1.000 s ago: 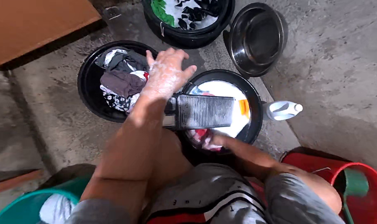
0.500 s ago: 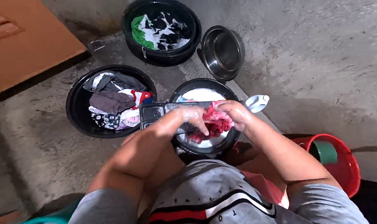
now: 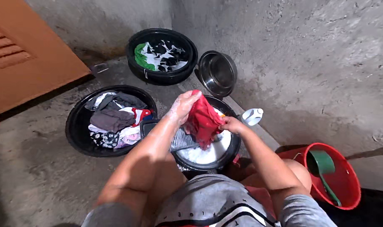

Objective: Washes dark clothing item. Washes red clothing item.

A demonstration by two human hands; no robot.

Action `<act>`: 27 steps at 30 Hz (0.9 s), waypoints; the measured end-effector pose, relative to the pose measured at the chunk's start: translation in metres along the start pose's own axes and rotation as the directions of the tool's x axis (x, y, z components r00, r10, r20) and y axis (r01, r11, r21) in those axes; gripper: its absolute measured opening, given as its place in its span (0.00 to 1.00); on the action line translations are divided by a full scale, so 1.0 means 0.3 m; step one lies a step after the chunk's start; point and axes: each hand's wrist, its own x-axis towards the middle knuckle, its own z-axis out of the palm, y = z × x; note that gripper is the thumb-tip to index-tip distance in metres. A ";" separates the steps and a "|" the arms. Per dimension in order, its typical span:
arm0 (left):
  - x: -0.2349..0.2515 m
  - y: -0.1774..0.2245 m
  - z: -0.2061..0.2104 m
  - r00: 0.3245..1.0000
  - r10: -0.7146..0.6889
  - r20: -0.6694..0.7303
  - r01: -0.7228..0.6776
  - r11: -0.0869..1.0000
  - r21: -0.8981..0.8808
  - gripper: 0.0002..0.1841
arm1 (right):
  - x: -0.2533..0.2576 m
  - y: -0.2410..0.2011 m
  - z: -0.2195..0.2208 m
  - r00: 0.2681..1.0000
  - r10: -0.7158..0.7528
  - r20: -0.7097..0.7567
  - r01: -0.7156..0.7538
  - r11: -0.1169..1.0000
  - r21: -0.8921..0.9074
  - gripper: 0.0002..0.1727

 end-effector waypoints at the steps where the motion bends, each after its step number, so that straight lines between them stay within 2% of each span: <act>1: 0.011 0.004 -0.024 1.000 -0.013 -0.023 0.015 0.998 0.062 0.15 | 0.003 0.029 -0.010 1.000 -0.005 -0.019 0.007 0.992 0.129 0.14; 4: 0.033 -0.003 -0.094 0.996 -0.042 -0.076 0.057 0.977 0.204 0.21 | -0.025 0.054 -0.044 0.992 -0.066 -0.112 0.110 0.884 0.455 0.07; 7: 0.048 -0.003 -0.134 0.994 -0.055 -0.091 0.076 0.966 0.247 0.22 | -0.060 0.020 -0.083 0.977 -0.107 -0.186 0.200 0.769 0.608 0.05; 13: 0.057 -0.003 -0.143 0.995 -0.084 -0.058 0.098 0.940 0.326 0.20 | -0.090 -0.066 -0.117 0.904 -0.116 -0.411 0.399 0.571 0.717 0.10; 17: 0.060 -0.002 -0.141 0.996 -0.087 -0.021 0.088 0.902 0.423 0.20 | -0.071 -0.073 -0.137 0.882 -0.178 -0.436 0.465 0.469 0.751 0.12; 24: 0.065 -0.004 -0.152 0.995 -0.097 0.019 0.078 0.887 0.455 0.19 | -0.047 -0.091 -0.134 0.876 -0.195 -0.440 0.482 0.377 0.791 0.11; 27: 0.070 -0.016 -0.158 0.998 -0.060 0.030 0.038 0.871 0.490 0.19 | -0.054 -0.107 -0.129 0.879 -0.224 -0.420 0.476 0.404 0.781 0.15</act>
